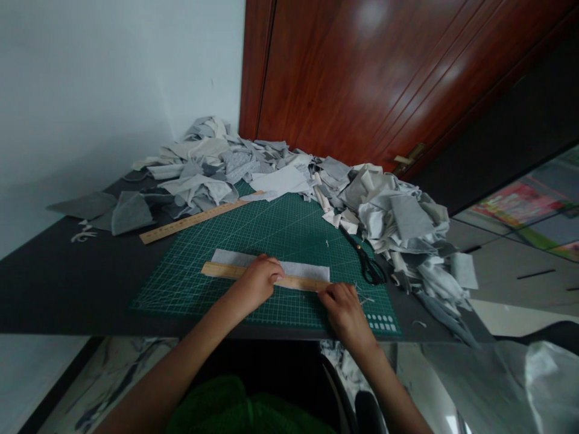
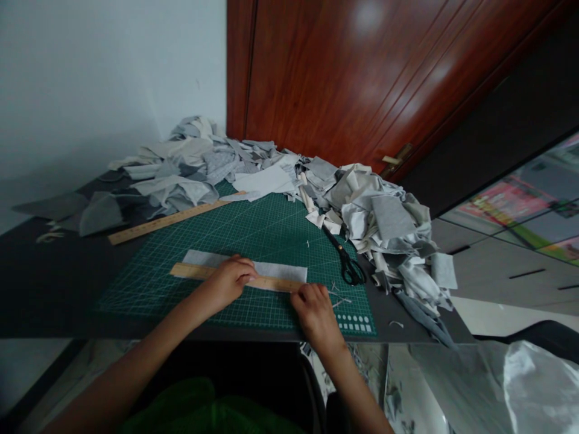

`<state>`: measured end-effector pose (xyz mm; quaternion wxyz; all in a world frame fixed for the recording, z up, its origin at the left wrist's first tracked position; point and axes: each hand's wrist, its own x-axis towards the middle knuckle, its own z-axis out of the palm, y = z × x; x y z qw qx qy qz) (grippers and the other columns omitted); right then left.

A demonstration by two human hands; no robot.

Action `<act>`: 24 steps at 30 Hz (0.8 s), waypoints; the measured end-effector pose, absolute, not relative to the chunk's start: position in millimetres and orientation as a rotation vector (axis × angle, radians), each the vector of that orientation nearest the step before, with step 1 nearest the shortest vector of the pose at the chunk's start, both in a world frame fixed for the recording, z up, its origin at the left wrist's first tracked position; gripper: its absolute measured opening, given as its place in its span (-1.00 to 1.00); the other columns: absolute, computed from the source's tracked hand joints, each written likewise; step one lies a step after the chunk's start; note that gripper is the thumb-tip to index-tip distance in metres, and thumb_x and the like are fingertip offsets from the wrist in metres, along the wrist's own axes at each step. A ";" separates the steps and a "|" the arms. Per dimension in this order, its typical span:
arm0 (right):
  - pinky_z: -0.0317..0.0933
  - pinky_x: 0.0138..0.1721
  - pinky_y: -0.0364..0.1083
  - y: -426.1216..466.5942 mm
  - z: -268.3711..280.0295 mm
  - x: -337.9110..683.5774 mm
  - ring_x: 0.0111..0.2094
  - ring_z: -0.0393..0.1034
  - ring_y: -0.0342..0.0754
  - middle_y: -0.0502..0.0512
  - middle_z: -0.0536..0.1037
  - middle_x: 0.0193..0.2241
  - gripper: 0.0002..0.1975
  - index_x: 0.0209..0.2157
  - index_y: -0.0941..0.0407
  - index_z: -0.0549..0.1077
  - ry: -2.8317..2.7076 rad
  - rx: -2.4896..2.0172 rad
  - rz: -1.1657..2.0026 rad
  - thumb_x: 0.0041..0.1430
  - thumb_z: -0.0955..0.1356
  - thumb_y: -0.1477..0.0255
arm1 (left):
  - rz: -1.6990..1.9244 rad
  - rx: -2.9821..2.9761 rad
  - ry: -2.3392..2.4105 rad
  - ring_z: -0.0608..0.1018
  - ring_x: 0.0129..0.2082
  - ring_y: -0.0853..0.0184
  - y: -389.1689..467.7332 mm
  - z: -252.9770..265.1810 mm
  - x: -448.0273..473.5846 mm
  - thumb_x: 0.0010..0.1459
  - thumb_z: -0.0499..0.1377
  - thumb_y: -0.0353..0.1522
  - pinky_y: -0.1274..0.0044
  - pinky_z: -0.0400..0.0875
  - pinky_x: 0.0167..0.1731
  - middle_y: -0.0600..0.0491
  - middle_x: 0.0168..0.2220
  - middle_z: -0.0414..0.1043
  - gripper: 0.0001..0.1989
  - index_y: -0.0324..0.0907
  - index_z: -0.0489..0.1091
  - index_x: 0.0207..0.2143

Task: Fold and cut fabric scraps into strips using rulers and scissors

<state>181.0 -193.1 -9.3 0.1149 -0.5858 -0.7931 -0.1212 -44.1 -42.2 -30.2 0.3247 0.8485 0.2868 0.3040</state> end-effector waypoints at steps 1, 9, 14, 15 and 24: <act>0.19 -0.13 0.05 -195.7 -9.1 184.5 -0.21 0.32 0.10 0.18 0.51 -0.25 -0.77 -0.17 0.14 0.54 -2.318 -1.728 -0.365 0.34 0.30 0.68 | 0.797 2.227 0.745 0.55 -0.25 0.28 -41.5 -31.5 -43.9 0.09 0.12 -0.68 0.43 0.38 -0.11 0.05 -0.36 0.58 -0.69 -0.17 0.53 -0.48; 0.22 -0.15 0.05 -194.8 -20.3 188.8 -0.21 0.35 0.11 0.18 0.54 -0.26 -0.74 -0.14 0.14 0.53 -2.258 -1.555 -0.418 0.34 0.26 0.68 | 0.781 2.226 0.758 0.55 -0.25 0.29 -39.8 -32.6 -43.4 0.09 0.14 -0.68 0.44 0.38 -0.12 0.06 -0.35 0.58 -0.70 -0.17 0.53 -0.48; 0.24 -0.15 0.04 -186.2 -23.2 182.6 -0.21 0.36 0.10 0.19 0.55 -0.23 -0.72 -0.12 0.13 0.52 -2.194 -1.523 -0.342 0.33 0.25 0.70 | 0.779 2.221 0.747 0.56 -0.28 0.30 -40.7 -29.9 -44.2 0.08 0.12 -0.69 0.43 0.37 -0.11 0.07 -0.37 0.58 -0.69 -0.18 0.53 -0.50; 0.25 -0.15 0.04 -185.4 -22.7 182.5 -0.21 0.36 0.10 0.19 0.56 -0.23 -0.71 -0.11 0.13 0.52 -2.195 -1.521 -0.323 0.32 0.25 0.70 | 0.783 2.219 0.743 0.56 -0.27 0.30 -40.7 -29.8 -44.3 0.08 0.12 -0.69 0.43 0.37 -0.10 0.07 -0.36 0.58 -0.69 -0.18 0.53 -0.49; 0.27 -0.15 0.03 -186.2 -23.6 189.3 -0.21 0.40 0.07 0.15 0.57 -0.24 -0.78 -0.14 0.11 0.52 -2.118 -1.526 -0.197 0.38 0.28 0.64 | 0.804 2.207 0.754 0.56 -0.27 0.29 -40.4 -32.1 -43.5 0.09 0.12 -0.69 0.43 0.39 -0.12 0.06 -0.36 0.58 -0.69 -0.17 0.54 -0.48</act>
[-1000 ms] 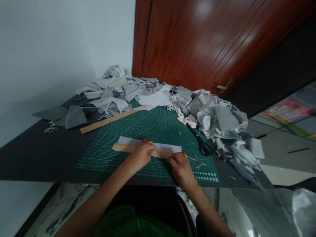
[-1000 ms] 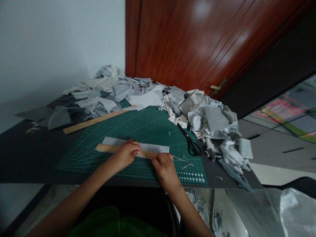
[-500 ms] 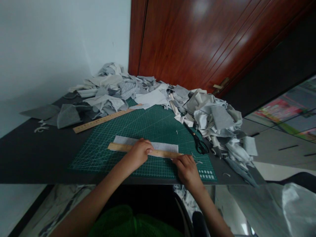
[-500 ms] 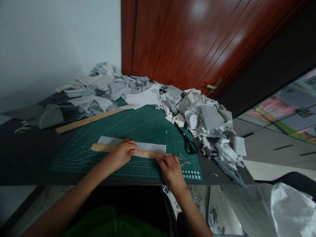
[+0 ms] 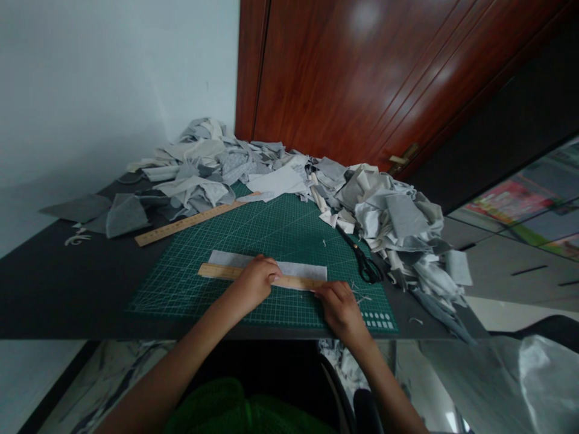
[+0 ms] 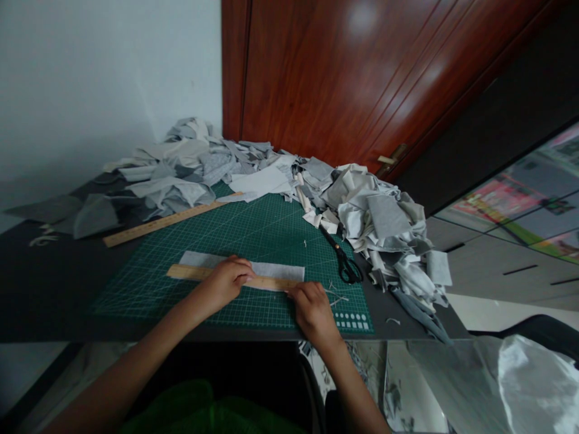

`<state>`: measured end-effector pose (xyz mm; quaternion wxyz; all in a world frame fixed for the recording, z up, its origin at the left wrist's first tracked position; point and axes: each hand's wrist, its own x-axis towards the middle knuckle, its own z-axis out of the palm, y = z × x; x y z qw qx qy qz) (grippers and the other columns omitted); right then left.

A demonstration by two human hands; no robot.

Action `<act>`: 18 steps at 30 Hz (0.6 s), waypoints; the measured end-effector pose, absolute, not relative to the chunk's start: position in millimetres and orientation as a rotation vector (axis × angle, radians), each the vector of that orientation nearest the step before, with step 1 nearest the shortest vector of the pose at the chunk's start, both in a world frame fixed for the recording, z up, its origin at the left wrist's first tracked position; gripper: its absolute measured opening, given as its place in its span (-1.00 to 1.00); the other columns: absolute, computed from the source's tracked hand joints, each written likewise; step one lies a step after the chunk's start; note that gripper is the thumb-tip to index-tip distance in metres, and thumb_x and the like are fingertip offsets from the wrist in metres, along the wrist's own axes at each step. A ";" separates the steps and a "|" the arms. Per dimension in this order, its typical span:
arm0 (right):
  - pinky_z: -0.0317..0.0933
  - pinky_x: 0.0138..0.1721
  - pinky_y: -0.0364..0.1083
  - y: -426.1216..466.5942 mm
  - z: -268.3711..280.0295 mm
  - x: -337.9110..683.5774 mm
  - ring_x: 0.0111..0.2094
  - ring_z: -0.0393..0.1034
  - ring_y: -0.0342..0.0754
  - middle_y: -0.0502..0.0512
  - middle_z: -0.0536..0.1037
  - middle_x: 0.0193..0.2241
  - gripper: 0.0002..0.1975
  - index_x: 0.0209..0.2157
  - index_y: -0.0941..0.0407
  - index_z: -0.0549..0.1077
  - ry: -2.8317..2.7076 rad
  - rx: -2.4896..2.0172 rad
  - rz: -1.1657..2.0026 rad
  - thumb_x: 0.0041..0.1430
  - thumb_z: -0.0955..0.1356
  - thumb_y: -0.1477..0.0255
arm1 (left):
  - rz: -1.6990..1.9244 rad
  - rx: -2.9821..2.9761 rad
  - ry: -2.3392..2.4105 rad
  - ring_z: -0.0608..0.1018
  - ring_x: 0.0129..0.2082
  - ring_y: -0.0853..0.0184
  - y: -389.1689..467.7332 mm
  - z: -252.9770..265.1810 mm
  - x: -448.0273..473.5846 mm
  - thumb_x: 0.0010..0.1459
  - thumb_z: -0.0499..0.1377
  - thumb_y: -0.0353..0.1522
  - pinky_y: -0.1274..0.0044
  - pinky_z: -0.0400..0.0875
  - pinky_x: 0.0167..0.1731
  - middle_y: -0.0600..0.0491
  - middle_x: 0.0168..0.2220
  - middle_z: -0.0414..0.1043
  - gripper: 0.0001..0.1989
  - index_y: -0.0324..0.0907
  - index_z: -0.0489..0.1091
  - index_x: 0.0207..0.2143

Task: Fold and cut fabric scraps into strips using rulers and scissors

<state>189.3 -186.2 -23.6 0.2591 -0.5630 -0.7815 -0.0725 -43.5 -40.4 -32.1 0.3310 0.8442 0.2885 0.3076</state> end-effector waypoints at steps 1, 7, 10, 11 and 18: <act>0.28 -0.14 0.03 -186.1 -23.5 189.4 -0.20 0.40 0.07 0.15 0.57 -0.23 -0.79 -0.14 0.11 0.52 -2.106 -1.529 -0.177 0.38 0.28 0.63 | 0.806 2.203 0.756 0.56 -0.26 0.29 -40.3 -32.4 -43.4 0.08 0.13 -0.69 0.43 0.39 -0.12 0.06 -0.36 0.58 -0.69 -0.17 0.54 -0.48; 0.28 -0.12 0.04 -183.0 -20.7 191.6 -0.18 0.42 0.08 0.16 0.58 -0.23 -0.78 -0.16 0.11 0.51 -2.142 -1.526 -0.116 0.38 0.27 0.65 | 0.799 2.201 0.750 0.55 -0.25 0.28 -40.7 -31.9 -44.3 0.08 0.13 -0.69 0.45 0.38 -0.13 0.07 -0.36 0.59 -0.69 -0.17 0.53 -0.48; 0.29 -0.12 0.04 -182.2 -20.0 193.1 -0.18 0.41 0.09 0.17 0.58 -0.24 -0.78 -0.16 0.13 0.51 -2.169 -1.518 -0.119 0.37 0.27 0.65 | 0.792 2.206 0.749 0.55 -0.26 0.29 -41.7 -29.8 -45.0 0.07 0.13 -0.71 0.44 0.36 -0.11 0.07 -0.36 0.58 -0.69 -0.18 0.52 -0.48; 0.29 -0.12 0.04 -182.2 -20.3 193.3 -0.18 0.41 0.10 0.18 0.58 -0.24 -0.78 -0.16 0.13 0.51 -2.174 -1.516 -0.126 0.37 0.27 0.66 | 0.788 2.207 0.750 0.55 -0.27 0.30 -41.9 -29.3 -45.1 0.07 0.13 -0.71 0.44 0.36 -0.11 0.07 -0.36 0.58 -0.69 -0.18 0.52 -0.48; 0.30 -0.15 0.04 -180.2 -26.5 189.0 -0.21 0.41 0.10 0.17 0.59 -0.26 -0.82 -0.19 0.11 0.52 -2.124 -1.538 -0.166 0.40 0.29 0.59 | 0.778 2.212 0.749 0.56 -0.27 0.29 -41.1 -30.7 -43.3 0.09 0.13 -0.68 0.43 0.35 -0.09 0.07 -0.36 0.58 -0.71 -0.18 0.51 -0.49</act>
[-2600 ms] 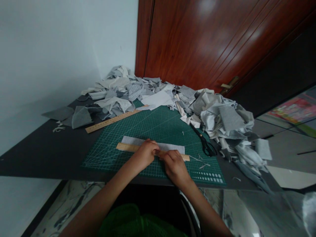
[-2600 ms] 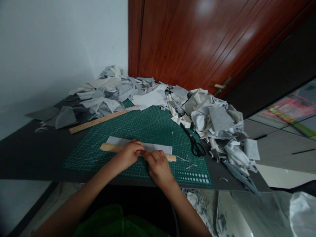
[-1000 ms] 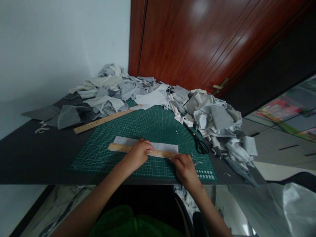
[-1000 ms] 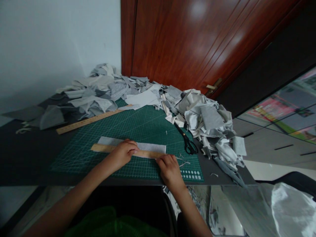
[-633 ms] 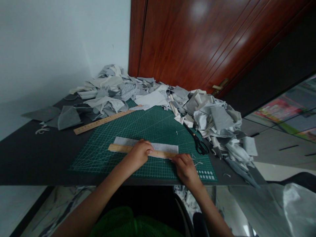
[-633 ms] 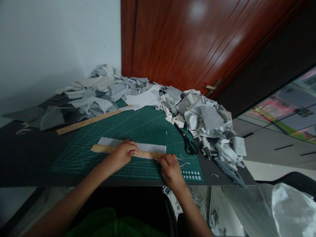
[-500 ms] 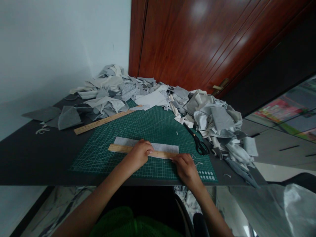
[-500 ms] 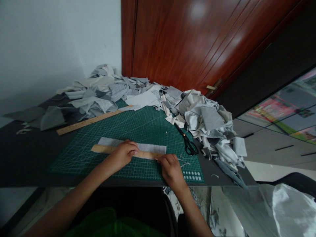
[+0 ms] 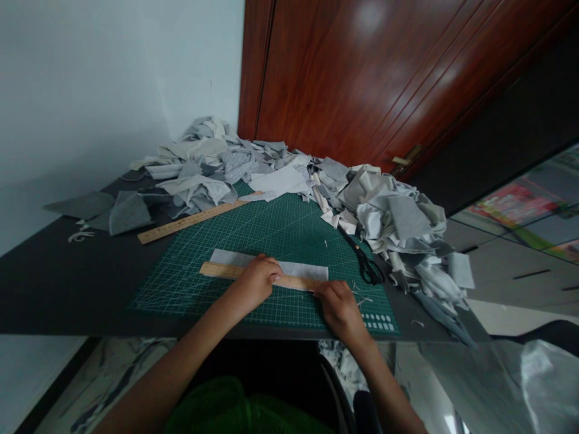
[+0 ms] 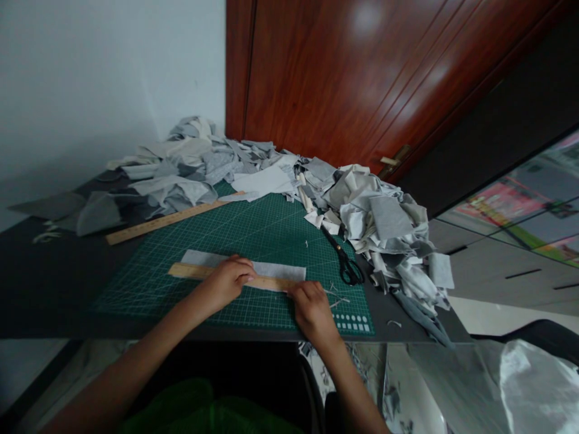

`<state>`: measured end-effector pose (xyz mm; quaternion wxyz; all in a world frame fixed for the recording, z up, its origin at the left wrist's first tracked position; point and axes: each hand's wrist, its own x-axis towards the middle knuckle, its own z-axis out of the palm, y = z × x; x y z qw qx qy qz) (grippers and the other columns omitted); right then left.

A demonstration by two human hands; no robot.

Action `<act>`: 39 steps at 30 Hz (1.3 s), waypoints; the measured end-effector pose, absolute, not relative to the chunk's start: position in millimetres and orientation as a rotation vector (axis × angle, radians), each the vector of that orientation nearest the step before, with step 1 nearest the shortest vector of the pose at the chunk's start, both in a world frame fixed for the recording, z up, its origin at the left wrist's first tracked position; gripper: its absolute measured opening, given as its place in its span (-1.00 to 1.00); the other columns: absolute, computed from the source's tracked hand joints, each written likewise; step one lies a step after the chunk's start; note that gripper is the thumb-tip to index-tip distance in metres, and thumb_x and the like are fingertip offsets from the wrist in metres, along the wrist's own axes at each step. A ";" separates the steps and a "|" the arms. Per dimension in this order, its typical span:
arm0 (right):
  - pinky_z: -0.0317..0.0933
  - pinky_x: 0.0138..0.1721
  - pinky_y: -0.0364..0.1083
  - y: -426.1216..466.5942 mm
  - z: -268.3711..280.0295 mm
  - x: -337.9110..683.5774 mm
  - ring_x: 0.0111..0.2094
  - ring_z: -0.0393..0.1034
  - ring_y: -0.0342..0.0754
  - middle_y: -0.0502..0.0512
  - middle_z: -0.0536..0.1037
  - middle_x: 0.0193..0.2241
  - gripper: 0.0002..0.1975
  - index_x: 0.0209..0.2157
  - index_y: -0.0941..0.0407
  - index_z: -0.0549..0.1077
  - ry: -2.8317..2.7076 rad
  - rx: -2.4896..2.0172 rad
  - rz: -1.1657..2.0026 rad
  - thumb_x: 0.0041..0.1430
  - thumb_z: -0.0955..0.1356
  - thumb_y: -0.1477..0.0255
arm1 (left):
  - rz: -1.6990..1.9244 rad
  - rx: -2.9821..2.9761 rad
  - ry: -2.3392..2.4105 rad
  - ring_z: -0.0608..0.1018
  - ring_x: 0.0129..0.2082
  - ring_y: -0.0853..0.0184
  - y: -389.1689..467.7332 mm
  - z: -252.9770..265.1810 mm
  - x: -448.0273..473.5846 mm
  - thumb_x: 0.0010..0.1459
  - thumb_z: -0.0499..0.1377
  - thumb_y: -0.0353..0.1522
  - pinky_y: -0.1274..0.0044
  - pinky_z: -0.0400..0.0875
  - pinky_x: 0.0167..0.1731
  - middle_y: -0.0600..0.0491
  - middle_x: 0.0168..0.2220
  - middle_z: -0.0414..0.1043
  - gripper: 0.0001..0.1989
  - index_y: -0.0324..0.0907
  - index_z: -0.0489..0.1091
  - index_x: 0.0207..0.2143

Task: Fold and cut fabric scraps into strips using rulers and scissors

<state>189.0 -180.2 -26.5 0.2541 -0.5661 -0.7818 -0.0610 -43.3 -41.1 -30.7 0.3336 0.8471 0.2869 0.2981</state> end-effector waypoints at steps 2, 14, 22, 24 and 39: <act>0.30 -0.15 0.03 -177.0 -26.6 184.4 -0.22 0.42 0.09 0.16 0.58 -0.27 -0.82 -0.18 0.11 0.52 -2.126 -1.519 -0.139 0.40 0.29 0.59 | 0.778 2.210 0.757 0.55 -0.27 0.29 -40.9 -31.2 -43.2 0.09 0.13 -0.68 0.43 0.35 -0.10 0.06 -0.35 0.58 -0.71 -0.18 0.51 -0.48; 0.23 -0.16 0.03 -170.8 -17.9 166.3 -0.22 0.38 0.09 0.13 0.55 -0.28 -0.71 -0.20 0.07 0.53 -2.226 -1.581 -0.263 0.28 0.28 0.70 | 0.781 2.244 0.737 0.54 -0.30 0.30 -41.2 -29.2 -44.3 0.09 0.11 -0.65 0.42 0.36 -0.10 0.07 -0.39 0.56 -0.71 -0.16 0.50 -0.51; 0.22 -0.13 0.06 -191.9 -21.5 203.2 -0.19 0.36 0.12 0.19 0.57 -0.23 -0.71 -0.18 0.12 0.52 -2.253 -1.654 -0.334 0.29 0.26 0.73 | 0.791 2.209 0.771 0.56 -0.23 0.26 -41.6 -34.5 -43.1 0.07 0.13 -0.67 0.42 0.38 -0.11 0.06 -0.34 0.60 -0.70 -0.16 0.53 -0.46; 0.23 -0.13 0.05 -191.8 -25.4 208.3 -0.20 0.37 0.11 0.17 0.57 -0.24 -0.75 -0.20 0.12 0.50 -2.217 -1.641 -0.320 0.32 0.27 0.70 | 0.800 2.209 0.770 0.56 -0.24 0.26 -41.1 -36.4 -42.6 0.06 0.12 -0.68 0.42 0.38 -0.11 0.05 -0.34 0.60 -0.70 -0.17 0.53 -0.47; 0.25 -0.13 0.03 -181.0 -20.5 189.5 -0.19 0.40 0.09 0.17 0.58 -0.24 -0.76 -0.17 0.11 0.53 -2.206 -1.574 -0.230 0.34 0.28 0.66 | 0.801 2.202 0.723 0.56 -0.27 0.28 -40.9 -28.4 -45.3 0.08 0.10 -0.64 0.42 0.37 -0.11 0.05 -0.36 0.59 -0.71 -0.16 0.51 -0.49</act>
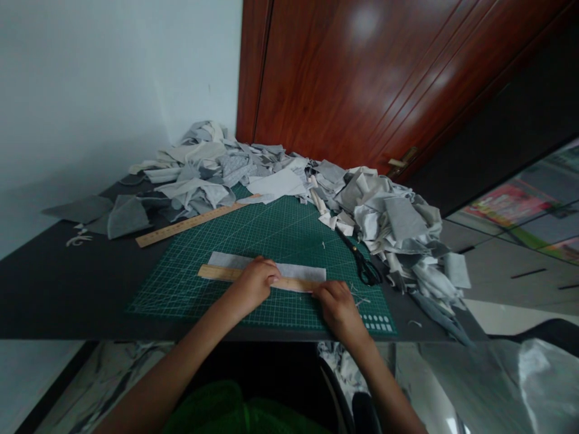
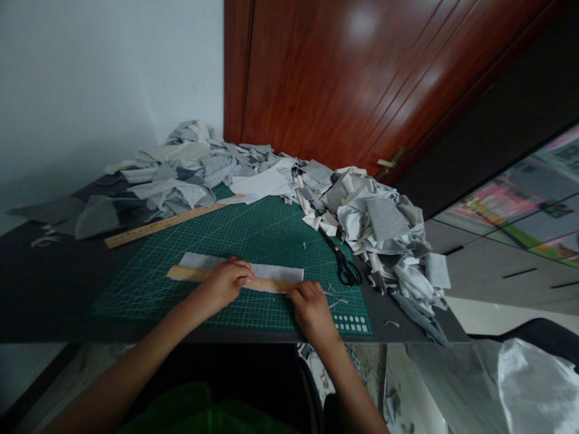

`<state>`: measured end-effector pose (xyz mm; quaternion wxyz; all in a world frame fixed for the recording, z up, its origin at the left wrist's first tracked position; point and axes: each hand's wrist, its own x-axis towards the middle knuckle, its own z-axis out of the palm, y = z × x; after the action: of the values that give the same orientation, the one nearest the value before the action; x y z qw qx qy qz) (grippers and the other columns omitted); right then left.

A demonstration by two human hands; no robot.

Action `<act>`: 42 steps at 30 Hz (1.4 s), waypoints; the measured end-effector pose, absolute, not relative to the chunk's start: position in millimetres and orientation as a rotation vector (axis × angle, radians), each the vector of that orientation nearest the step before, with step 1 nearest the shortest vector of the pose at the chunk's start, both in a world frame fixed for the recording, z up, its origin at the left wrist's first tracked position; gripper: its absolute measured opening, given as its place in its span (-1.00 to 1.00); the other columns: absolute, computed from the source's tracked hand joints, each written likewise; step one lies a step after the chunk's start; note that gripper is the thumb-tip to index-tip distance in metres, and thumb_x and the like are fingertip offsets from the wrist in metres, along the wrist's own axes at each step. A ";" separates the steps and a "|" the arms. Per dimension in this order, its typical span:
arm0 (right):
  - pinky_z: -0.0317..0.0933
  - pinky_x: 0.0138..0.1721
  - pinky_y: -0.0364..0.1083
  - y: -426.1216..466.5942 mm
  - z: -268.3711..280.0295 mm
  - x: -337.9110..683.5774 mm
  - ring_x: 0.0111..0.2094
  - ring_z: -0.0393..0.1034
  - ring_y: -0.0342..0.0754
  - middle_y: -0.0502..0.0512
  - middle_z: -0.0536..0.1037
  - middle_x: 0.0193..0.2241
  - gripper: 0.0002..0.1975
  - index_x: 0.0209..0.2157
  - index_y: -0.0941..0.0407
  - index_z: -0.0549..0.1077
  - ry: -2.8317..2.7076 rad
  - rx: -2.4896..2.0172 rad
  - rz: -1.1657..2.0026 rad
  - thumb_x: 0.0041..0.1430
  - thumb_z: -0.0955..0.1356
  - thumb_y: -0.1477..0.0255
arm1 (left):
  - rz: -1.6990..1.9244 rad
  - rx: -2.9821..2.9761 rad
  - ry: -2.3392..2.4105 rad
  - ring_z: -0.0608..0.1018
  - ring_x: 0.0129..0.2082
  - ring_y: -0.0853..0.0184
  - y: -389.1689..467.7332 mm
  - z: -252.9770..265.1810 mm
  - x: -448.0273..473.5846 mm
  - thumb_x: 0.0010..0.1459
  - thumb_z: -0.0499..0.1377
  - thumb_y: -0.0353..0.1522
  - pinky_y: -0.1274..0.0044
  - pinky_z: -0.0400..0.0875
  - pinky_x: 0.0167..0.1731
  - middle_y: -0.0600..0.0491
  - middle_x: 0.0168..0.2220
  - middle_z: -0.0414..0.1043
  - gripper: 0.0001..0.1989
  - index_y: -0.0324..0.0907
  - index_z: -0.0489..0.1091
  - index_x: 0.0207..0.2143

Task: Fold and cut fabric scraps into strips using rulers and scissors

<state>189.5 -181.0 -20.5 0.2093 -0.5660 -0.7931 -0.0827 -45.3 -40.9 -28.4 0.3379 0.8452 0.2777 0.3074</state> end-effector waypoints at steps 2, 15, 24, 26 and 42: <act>0.25 -0.13 0.04 -187.4 -20.5 199.1 -0.19 0.40 0.10 0.16 0.58 -0.23 -0.74 -0.15 0.10 0.54 -2.201 -1.628 -0.253 0.32 0.28 0.68 | 0.792 2.209 0.721 0.56 -0.27 0.28 -40.1 -29.1 -45.2 0.07 0.10 -0.64 0.42 0.37 -0.11 0.06 -0.37 0.59 -0.71 -0.15 0.51 -0.50; 0.26 -0.16 0.03 -197.3 -21.2 215.7 -0.22 0.40 0.06 0.15 0.59 -0.25 -0.77 -0.16 0.09 0.52 -2.182 -1.584 -0.271 0.39 0.26 0.62 | 0.771 2.235 0.740 0.56 -0.27 0.28 -37.9 -34.2 -44.5 0.08 0.11 -0.66 0.42 0.37 -0.10 0.07 -0.35 0.60 -0.69 -0.15 0.54 -0.47; 0.24 -0.17 0.03 -196.5 -18.3 213.4 -0.23 0.40 0.08 0.15 0.58 -0.27 -0.72 -0.18 0.09 0.53 -2.185 -1.660 -0.329 0.34 0.25 0.69 | 0.803 2.222 0.732 0.55 -0.27 0.28 -37.8 -35.7 -44.6 0.10 0.11 -0.67 0.43 0.37 -0.12 0.08 -0.36 0.59 -0.69 -0.15 0.53 -0.48; 0.24 -0.18 0.02 -197.2 -17.4 213.6 -0.24 0.40 0.08 0.15 0.57 -0.28 -0.72 -0.19 0.10 0.53 -2.177 -1.661 -0.340 0.33 0.26 0.69 | 0.811 2.222 0.729 0.55 -0.27 0.28 -37.1 -36.6 -44.2 0.10 0.11 -0.68 0.44 0.37 -0.11 0.08 -0.36 0.59 -0.68 -0.15 0.53 -0.48; 0.23 -0.13 0.06 -200.8 -17.6 209.4 -0.19 0.37 0.11 0.20 0.55 -0.21 -0.69 -0.11 0.13 0.52 -2.230 -1.701 -0.355 0.31 0.26 0.72 | 0.790 2.222 0.734 0.56 -0.25 0.29 -37.7 -34.9 -43.8 0.09 0.13 -0.67 0.44 0.38 -0.12 0.07 -0.34 0.59 -0.70 -0.16 0.53 -0.47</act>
<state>209.4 -200.8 -17.6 0.1567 -0.5944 -0.7790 -0.1239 -43.8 -37.7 -34.9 0.3298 0.8493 0.2806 0.3019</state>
